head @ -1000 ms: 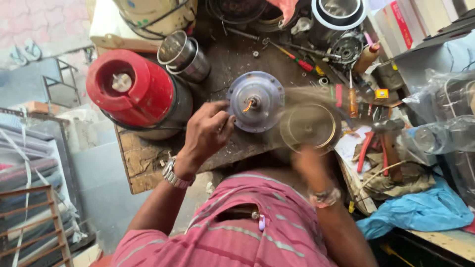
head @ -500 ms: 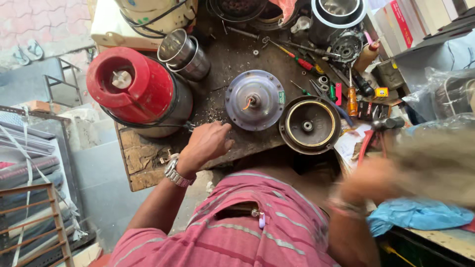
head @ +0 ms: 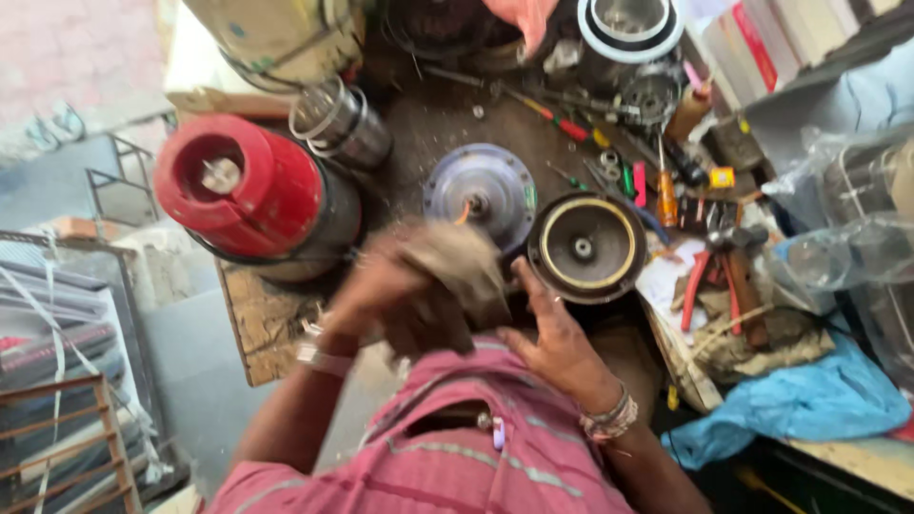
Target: The person disassembles a small electric motor, removes the rotor, and uses a screwdriver and hammer to adjust components on the stator. They then reassemble the motor by placing the rotor back into the housing and securing the cover.
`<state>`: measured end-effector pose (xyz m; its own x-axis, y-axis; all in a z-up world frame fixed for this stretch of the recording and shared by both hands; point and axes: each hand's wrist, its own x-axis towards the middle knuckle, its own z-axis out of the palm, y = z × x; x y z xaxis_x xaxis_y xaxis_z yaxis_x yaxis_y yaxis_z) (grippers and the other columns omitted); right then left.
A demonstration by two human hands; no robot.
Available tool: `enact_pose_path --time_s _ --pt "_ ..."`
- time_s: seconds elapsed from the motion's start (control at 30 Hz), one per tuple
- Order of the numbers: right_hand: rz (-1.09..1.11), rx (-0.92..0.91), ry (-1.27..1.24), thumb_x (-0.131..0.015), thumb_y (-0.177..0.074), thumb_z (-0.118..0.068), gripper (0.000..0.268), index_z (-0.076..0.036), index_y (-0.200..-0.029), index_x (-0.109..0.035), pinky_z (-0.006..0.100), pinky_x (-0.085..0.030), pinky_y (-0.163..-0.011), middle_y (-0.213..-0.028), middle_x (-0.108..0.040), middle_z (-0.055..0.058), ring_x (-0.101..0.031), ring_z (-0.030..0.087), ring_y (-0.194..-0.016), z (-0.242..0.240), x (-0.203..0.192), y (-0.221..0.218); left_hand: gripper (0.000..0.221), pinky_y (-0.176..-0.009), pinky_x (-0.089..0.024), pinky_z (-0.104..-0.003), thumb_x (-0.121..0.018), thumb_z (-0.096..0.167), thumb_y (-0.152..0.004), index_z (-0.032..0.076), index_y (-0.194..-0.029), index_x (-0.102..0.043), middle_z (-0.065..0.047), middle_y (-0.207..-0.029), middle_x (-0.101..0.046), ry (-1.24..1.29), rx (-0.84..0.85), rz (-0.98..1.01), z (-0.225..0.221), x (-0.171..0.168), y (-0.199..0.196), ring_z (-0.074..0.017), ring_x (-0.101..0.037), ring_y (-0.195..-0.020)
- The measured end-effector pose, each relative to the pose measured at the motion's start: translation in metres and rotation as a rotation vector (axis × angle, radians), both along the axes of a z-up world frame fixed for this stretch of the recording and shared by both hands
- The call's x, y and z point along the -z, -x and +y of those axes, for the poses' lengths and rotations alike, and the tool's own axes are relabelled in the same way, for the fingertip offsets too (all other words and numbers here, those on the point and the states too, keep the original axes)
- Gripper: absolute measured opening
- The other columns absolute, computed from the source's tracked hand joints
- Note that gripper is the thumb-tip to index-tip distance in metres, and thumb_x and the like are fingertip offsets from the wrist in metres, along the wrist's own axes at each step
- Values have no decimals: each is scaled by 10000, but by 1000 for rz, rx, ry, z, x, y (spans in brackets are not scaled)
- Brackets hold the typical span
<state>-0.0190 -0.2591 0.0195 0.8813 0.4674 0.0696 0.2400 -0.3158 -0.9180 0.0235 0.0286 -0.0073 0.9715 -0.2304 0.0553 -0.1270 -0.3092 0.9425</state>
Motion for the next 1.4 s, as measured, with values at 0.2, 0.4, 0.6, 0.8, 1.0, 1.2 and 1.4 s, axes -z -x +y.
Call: enact_pose_path --time_s 0.2,0.4,0.6,0.8,1.0,1.2,1.4 --pt "218 232 -209 -703 -942 -131 741 -76 -1588 -345 359 -535 -1005 -1563 -501 142 -579 261 -1336 3 10 9 435 -1076 -505 -385 -646 -39 -1095 12 -1473 -437 -129 -1445 -556 388 -980 -754 82 -24 -3 -230 -591 -1270" --pt "982 -157 -1223 -605 -1073 -358 450 -157 -1431 -419 481 -558 -997 -1352 -633 138 -650 308 -1206 28 38 4 596 -1149 -516 -394 -670 15 -917 51 -1489 -507 -132 -1429 -633 236 -476 -268 -54 16 40 -249 -617 -1309" --pt "405 183 -611 -633 -1043 -287 400 -48 -1363 -619 366 -496 -1036 -1288 -677 112 -635 235 -1175 9 84 12 564 -1086 -472 -304 -669 5 -893 94 -1431 -526 -87 -1378 -613 716 19 474 -102 34 57 -160 -590 -1250" --pt "53 207 -46 -769 -888 -297 614 -1 -1395 -588 469 -398 -1068 -1398 -570 221 -505 363 -1284 3 95 -1 262 -881 -559 -310 -698 26 -842 58 -1094 -758 -122 -1081 -733 -143 -229 69 -60 20 48 -247 -714 -990" --pt "-322 450 566 -812 -827 -279 629 -108 -1396 -603 494 -361 -1134 -1442 -552 146 -428 369 -1407 -53 64 -13 170 -773 -542 -441 -736 62 -748 59 -891 -643 -108 -945 -638 -947 -196 -299 28 23 22 -323 -608 -915" --pt "-394 488 638 -829 -798 -264 503 -122 -1262 -693 494 -422 -1070 -1367 -615 174 -513 403 -1323 -87 76 -21 745 -902 -426 -680 -789 392 -685 143 -1357 -587 -138 -1324 -589 -1403 -56 -78 1 2 13 -380 -537 -1230" --pt "-349 810 666 -784 -880 -135 328 -32 -1188 -737 492 -482 -971 -1207 -693 172 -605 396 -1129 -154 65 -45 846 -1057 -293 -728 -833 553 -668 189 -1390 -588 -136 -1474 -520 -1264 71 -15 -38 -53 -1 -389 -408 -1403"
